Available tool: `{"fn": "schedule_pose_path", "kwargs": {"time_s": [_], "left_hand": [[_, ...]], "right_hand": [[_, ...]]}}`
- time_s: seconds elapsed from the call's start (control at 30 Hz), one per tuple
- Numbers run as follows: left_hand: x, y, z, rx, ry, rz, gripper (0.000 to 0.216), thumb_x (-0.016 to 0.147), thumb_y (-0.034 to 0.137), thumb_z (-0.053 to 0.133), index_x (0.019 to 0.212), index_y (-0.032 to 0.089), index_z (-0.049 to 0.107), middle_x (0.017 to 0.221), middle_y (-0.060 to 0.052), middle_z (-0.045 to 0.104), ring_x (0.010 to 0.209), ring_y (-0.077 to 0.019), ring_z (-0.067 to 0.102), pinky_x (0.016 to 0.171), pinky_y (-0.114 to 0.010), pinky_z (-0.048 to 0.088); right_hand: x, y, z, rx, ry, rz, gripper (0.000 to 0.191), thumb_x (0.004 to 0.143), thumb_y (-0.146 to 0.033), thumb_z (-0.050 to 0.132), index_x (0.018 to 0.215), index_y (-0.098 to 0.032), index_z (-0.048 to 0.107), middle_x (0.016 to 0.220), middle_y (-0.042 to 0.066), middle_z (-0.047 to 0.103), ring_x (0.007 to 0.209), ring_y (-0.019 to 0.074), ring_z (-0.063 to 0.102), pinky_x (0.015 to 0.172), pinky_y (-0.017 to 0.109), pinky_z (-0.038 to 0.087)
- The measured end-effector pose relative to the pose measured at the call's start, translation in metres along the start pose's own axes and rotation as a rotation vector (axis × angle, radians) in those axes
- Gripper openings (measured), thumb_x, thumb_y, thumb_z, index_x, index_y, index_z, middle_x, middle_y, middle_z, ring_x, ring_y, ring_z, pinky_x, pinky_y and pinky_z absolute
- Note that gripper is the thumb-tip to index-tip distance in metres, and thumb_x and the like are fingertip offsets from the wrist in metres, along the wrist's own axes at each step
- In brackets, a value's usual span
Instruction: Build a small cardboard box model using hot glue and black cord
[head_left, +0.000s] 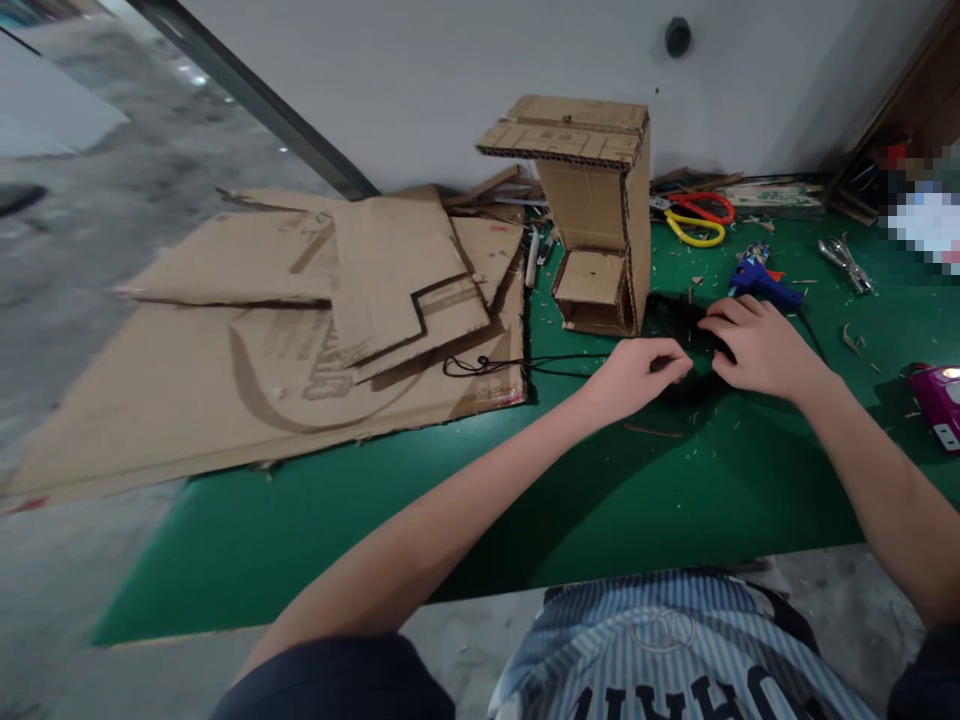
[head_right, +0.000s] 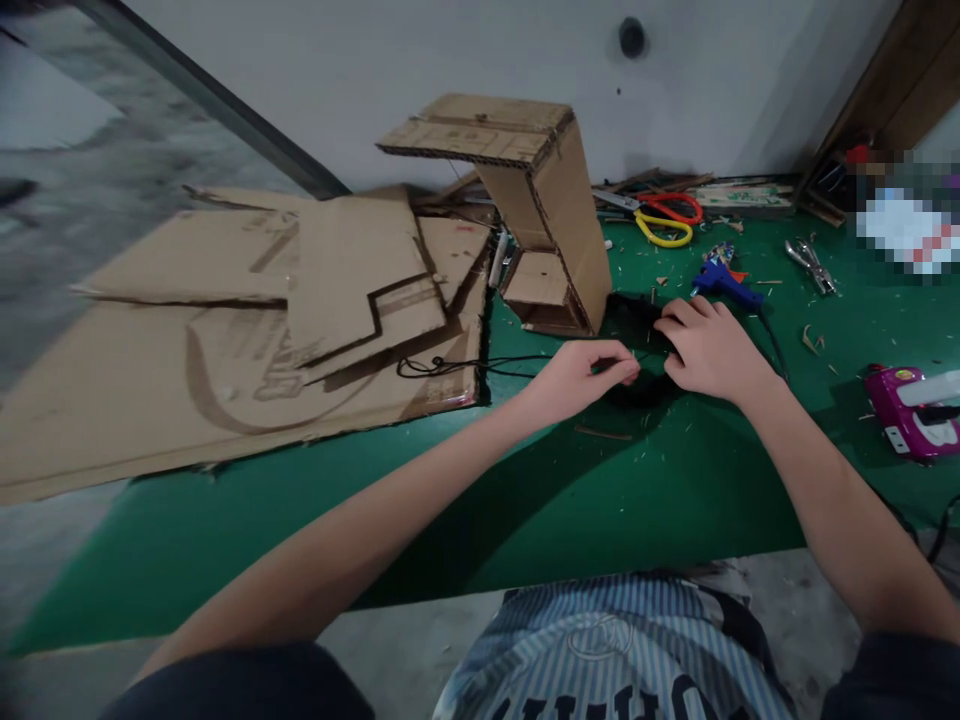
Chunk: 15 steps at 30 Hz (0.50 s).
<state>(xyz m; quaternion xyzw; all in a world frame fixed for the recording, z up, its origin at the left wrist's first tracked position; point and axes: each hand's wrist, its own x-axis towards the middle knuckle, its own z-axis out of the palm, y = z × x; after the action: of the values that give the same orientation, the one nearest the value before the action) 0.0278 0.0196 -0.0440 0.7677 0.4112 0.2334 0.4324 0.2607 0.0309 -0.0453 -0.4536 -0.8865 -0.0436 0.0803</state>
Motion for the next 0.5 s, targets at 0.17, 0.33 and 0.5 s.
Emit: {"fn": "schedule_pose_path", "kwargs": {"time_s": [0.17, 0.33, 0.5], "left_hand": [[-0.017, 0.004, 0.000, 0.366, 0.048, 0.014, 0.024, 0.102, 0.026, 0.052, 0.091, 0.018, 0.072, 0.077, -0.001, 0.073, 0.064, -0.0138, 0.058, 0.069, -0.030, 0.039], [-0.020, 0.009, 0.000, 0.748, 0.065, 0.143, 0.032, 0.108, 0.028, 0.044, 0.096, 0.019, 0.072, 0.088, -0.002, 0.081, 0.076, -0.0185, 0.069, 0.091, -0.041, 0.040], [-0.019, 0.014, -0.004, 0.816, 0.004, 0.190, 0.036, 0.111, 0.028, 0.038, 0.103, 0.018, 0.071, 0.091, -0.005, 0.081, 0.079, -0.0202, 0.074, 0.083, -0.038, 0.044]], "right_hand": [[-0.002, -0.005, -0.012, 0.130, 0.012, -0.025, 0.042, 0.093, -0.034, 0.058, 0.127, -0.014, 0.074, 0.136, 0.016, 0.070, 0.121, 0.0388, 0.062, 0.099, 0.054, 0.050], [0.027, 0.019, -0.035, 0.218, 0.067, 0.193, 0.045, 0.103, -0.024, 0.036, 0.133, -0.015, 0.068, 0.132, 0.016, 0.073, 0.124, 0.0315, 0.066, 0.104, 0.049, 0.052], [0.109, 0.062, -0.031, 0.068, -0.040, 0.250, 0.041, 0.097, -0.022, 0.047, 0.132, -0.013, 0.067, 0.128, 0.022, 0.072, 0.114, 0.0343, 0.067, 0.096, 0.052, 0.053]]}}
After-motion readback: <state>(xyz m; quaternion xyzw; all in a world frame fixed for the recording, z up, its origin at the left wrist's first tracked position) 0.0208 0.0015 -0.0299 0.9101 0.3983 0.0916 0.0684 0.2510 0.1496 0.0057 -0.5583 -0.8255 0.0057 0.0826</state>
